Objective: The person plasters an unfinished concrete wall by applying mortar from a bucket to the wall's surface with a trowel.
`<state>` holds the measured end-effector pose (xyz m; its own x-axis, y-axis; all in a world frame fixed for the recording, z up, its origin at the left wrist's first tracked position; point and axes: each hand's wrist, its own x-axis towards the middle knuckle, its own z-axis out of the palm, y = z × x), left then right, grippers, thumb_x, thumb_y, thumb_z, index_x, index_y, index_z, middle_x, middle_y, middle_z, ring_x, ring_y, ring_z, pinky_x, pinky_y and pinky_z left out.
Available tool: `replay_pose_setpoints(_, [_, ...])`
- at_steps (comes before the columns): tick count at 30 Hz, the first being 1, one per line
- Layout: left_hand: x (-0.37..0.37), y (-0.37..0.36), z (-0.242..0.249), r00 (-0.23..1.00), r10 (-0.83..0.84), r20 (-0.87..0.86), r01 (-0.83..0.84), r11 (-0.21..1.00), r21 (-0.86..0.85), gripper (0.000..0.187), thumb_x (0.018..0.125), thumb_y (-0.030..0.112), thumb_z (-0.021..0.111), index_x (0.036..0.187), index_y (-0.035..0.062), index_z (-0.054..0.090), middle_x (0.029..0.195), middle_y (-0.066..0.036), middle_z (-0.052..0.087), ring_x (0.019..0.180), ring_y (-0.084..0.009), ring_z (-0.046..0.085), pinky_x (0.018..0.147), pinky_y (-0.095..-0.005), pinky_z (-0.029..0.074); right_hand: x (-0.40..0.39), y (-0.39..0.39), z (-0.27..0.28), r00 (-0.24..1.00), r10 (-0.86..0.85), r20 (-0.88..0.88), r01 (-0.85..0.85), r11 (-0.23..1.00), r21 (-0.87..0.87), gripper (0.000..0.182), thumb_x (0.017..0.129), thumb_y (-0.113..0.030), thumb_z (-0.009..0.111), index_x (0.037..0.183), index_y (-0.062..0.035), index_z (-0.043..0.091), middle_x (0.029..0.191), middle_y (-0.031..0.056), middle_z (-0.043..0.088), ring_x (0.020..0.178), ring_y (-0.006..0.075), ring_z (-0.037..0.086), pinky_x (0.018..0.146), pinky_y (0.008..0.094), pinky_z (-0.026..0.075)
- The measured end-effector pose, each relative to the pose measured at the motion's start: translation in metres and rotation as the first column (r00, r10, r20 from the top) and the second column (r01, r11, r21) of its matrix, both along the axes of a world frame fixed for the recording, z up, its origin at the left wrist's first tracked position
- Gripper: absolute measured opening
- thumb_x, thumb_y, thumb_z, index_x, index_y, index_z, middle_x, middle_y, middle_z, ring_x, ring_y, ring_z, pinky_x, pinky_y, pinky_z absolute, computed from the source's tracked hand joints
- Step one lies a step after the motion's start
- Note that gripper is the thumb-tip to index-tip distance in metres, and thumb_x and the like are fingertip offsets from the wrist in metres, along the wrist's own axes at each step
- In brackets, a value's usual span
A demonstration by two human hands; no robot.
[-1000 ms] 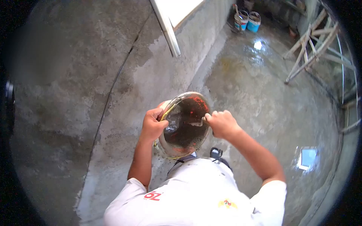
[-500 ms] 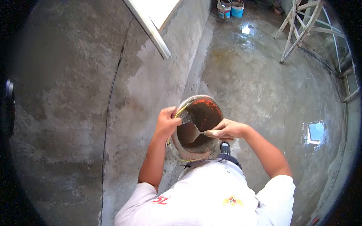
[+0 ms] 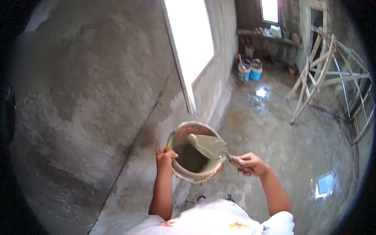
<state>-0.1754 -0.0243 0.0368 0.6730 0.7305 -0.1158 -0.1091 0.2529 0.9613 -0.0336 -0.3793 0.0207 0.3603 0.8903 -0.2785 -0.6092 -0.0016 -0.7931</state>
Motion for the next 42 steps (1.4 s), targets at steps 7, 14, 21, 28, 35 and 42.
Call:
replay_pose_setpoints(7, [-0.013,0.039,-0.002,0.994,0.106,0.030,-0.105,0.994,-0.012,0.017,0.063,-0.006,0.062,0.077,0.0022,0.064,0.075,-0.001,0.063,0.064,-0.0127,0.055,0.065,-0.0262,0.045,0.004,0.062,0.031,1.000,-0.016,-0.004,0.016,0.983,0.185,0.051,0.094,-0.023,0.071,0.135,0.0046,0.059,0.085,0.0022,0.054,0.070,0.0124,0.049,0.048,0.0250,0.035])
replay_pose_setpoints(14, [-0.015,0.070,-0.015,0.990,0.143,-0.014,-0.144,0.989,-0.022,0.026,0.063,-0.008,0.060,0.086,-0.0006,0.067,0.085,-0.005,0.067,0.075,-0.0198,0.063,0.074,-0.0309,0.050,0.036,0.153,0.103,0.974,-0.187,0.130,0.138,0.939,0.314,0.035,0.096,-0.030,0.066,0.109,0.0033,0.064,0.077,0.0084,0.060,0.057,0.0108,0.053,0.044,0.0232,0.036])
replay_pose_setpoints(21, [0.017,0.082,-0.030,0.974,0.220,-0.054,-0.225,0.970,-0.097,0.018,0.062,-0.007,0.064,0.079,-0.0015,0.064,0.077,-0.004,0.064,0.069,-0.0183,0.060,0.068,-0.0290,0.046,0.136,0.278,0.260,0.657,-0.519,0.547,0.225,0.827,0.515,0.040,0.098,-0.035,0.062,0.086,0.0027,0.060,0.065,0.0073,0.055,0.048,0.0141,0.049,0.046,0.0289,0.038])
replay_pose_setpoints(28, [0.063,0.097,-0.063,0.957,0.287,-0.040,-0.288,0.958,-0.021,0.032,0.057,-0.004,0.064,0.088,-0.0027,0.069,0.088,-0.006,0.068,0.080,-0.0234,0.063,0.077,-0.0336,0.049,0.235,0.403,0.430,-0.390,-0.763,0.515,0.160,0.495,0.854,0.036,0.088,-0.014,0.064,0.124,-0.0047,0.067,0.104,0.0225,0.072,0.082,0.0360,0.070,0.075,0.0406,0.055])
replay_pose_setpoints(35, [0.089,0.099,-0.043,0.931,0.363,-0.044,-0.363,0.932,0.013,0.020,0.084,0.013,0.066,0.099,0.0003,0.068,0.072,-0.004,0.061,0.064,-0.0195,0.056,0.060,-0.0346,0.046,0.257,0.485,0.517,-0.712,-0.598,0.369,0.176,0.357,0.918,0.048,0.086,-0.006,0.059,0.133,-0.0128,0.055,0.095,0.0218,0.066,0.088,0.0442,0.067,0.076,0.0511,0.055])
replay_pose_setpoints(42, [0.095,0.105,-0.052,0.924,0.379,-0.057,-0.370,0.919,0.134,0.047,0.095,0.046,0.067,0.110,0.0009,0.070,0.068,-0.003,0.060,0.055,-0.0131,0.052,0.053,-0.0302,0.043,0.302,0.525,0.466,-0.703,-0.470,0.534,0.326,0.455,0.829,0.053,0.086,-0.008,0.060,0.138,-0.0153,0.052,0.102,0.0241,0.063,0.089,0.0448,0.066,0.077,0.0531,0.054])
